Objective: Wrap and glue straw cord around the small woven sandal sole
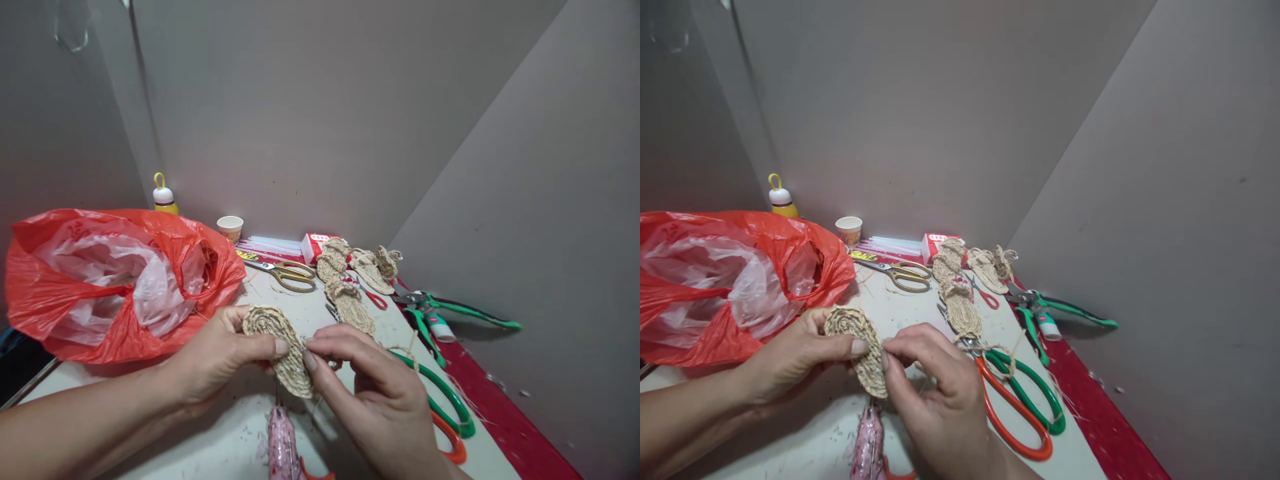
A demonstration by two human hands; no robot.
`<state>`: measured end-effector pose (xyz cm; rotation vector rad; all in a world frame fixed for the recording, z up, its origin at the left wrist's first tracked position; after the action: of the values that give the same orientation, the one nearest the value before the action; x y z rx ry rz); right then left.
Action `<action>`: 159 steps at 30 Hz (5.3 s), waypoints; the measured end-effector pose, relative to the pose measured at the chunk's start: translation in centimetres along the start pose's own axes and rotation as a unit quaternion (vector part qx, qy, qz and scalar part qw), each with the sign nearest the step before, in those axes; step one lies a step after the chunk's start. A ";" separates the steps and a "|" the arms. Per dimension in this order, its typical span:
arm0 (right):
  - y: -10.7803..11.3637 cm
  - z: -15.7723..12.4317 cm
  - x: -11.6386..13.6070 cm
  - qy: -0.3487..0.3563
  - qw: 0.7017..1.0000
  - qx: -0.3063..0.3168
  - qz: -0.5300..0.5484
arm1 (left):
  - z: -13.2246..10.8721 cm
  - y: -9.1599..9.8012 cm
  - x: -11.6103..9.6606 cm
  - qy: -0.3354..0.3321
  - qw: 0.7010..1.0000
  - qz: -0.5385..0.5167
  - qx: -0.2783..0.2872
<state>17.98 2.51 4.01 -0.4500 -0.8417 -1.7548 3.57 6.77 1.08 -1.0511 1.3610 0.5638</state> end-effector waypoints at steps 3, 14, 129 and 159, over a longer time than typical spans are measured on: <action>0.2 0.1 0.8 0.048 0.999 0.004 -0.022 | 0.0 0.0 0.2 0.001 1.000 -0.016 0.007; 0.3 0.1 1.7 0.127 0.990 0.021 -0.065 | -0.1 -0.4 0.0 -0.009 0.999 -0.041 0.022; -0.6 -0.7 -4.0 -0.267 0.907 -0.091 0.313 | 0.4 0.4 -1.2 -0.077 0.989 0.092 0.086; 0.5 0.0 1.9 0.118 0.991 0.038 -0.041 | -0.1 0.0 -1.5 -0.028 0.995 0.082 0.047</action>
<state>17.85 1.14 5.40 -0.1545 -0.7624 -1.8032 3.23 7.04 2.51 -0.8462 1.4182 0.6398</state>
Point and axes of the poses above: each hand's wrist, its own z-axis towards the middle knuckle, its own y-axis out of the back of the hand, x = y × z, the point moved 6 cm from there along z, towards the middle knuckle, and after that the axes turned 4 degrees about z, right-handed, at the moved point
